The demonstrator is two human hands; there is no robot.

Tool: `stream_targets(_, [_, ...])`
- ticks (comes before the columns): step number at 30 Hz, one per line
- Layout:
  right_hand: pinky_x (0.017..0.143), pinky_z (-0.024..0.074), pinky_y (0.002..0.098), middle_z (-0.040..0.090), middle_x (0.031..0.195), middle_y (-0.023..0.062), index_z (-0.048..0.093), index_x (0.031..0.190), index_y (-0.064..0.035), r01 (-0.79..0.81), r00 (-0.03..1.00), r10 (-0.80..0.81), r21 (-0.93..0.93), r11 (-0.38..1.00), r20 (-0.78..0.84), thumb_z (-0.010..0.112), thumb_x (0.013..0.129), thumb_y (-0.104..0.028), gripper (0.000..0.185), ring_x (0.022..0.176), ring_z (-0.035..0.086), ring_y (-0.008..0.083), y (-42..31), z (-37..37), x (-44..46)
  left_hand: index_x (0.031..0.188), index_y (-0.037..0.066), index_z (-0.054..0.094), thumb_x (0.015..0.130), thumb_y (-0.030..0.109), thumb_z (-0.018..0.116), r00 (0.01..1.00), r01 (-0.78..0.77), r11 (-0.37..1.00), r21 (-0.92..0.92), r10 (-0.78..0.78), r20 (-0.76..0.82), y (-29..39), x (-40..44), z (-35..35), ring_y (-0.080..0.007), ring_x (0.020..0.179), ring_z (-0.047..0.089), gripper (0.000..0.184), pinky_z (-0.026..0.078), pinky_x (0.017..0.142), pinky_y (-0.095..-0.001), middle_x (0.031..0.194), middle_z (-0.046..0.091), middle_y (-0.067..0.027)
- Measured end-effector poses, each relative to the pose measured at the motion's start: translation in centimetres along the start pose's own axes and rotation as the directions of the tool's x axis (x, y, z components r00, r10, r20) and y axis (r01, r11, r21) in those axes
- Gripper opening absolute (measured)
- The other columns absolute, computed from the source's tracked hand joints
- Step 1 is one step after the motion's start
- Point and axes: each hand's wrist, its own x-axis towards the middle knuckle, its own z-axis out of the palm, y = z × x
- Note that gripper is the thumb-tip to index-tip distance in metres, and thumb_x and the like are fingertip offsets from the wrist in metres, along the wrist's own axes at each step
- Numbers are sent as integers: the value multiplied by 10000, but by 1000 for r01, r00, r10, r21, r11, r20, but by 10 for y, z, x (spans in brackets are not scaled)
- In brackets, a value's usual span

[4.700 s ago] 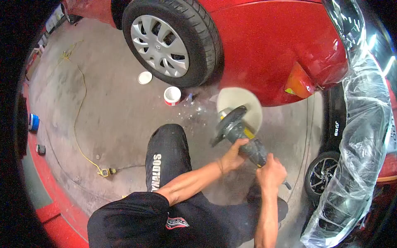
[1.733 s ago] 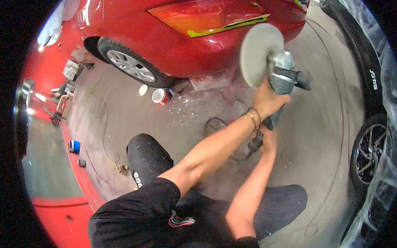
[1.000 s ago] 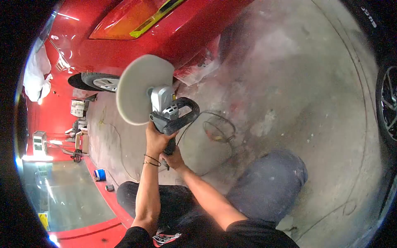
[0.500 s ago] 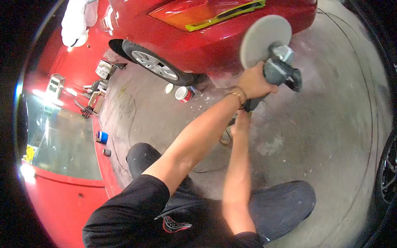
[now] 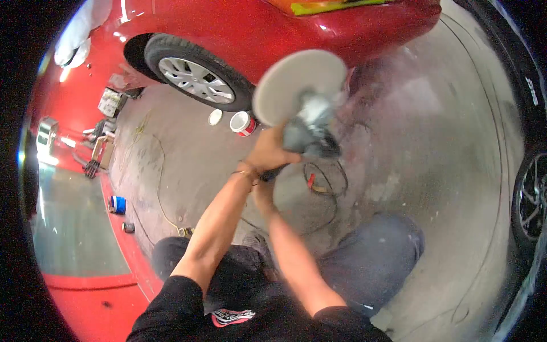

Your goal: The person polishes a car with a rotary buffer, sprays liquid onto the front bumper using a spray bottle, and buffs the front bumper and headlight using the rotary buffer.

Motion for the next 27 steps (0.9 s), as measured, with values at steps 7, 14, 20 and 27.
stream_targets(7, [743, 546, 371, 702, 947, 31, 664, 1064, 4, -197, 960, 230, 199, 960, -160, 770, 933, -171, 243, 897, 666, 157, 26, 136, -31, 1408, -55, 595, 632, 175, 980, 992, 75, 958, -276, -99, -77, -114, -64, -87, -252, 1170, 690, 896, 537, 1066, -394, 1241, 751, -138])
stream_targets(14, [992, 540, 399, 636, 1237, 81, 446, 1398, -26, 15, 920, 36, 125, 992, -391, 955, 823, -257, 801, 1137, 629, 201, 73, 128, 30, 1506, -94, 525, 605, 267, 925, 983, -146, 983, -115, 157, 94, -90, 4, -70, -418, 1172, 729, 1050, 561, 1015, -448, 1173, 730, -330])
stream_targets(20, [1064, 493, 407, 564, 1381, 101, 371, 1428, -26, -109, 947, 160, 189, 976, -277, 913, 866, -260, 815, 1271, 577, 219, 29, 66, 37, 1473, -23, 575, 608, 278, 927, 984, -96, 995, -30, 100, 150, -56, 33, -28, -410, 1033, 753, 981, 575, 953, -458, 1030, 740, -285])
stream_targets(27, [810, 554, 367, 705, 1029, 74, 634, 1115, -9, -167, 947, 198, 139, 976, -252, 750, 850, -50, 292, 959, 689, 169, 42, 121, -19, 1429, -31, 603, 600, 179, 928, 996, 87, 952, -295, -74, 54, -112, -34, -60, -226, 1039, 728, 915, 565, 970, -372, 1098, 753, -160])
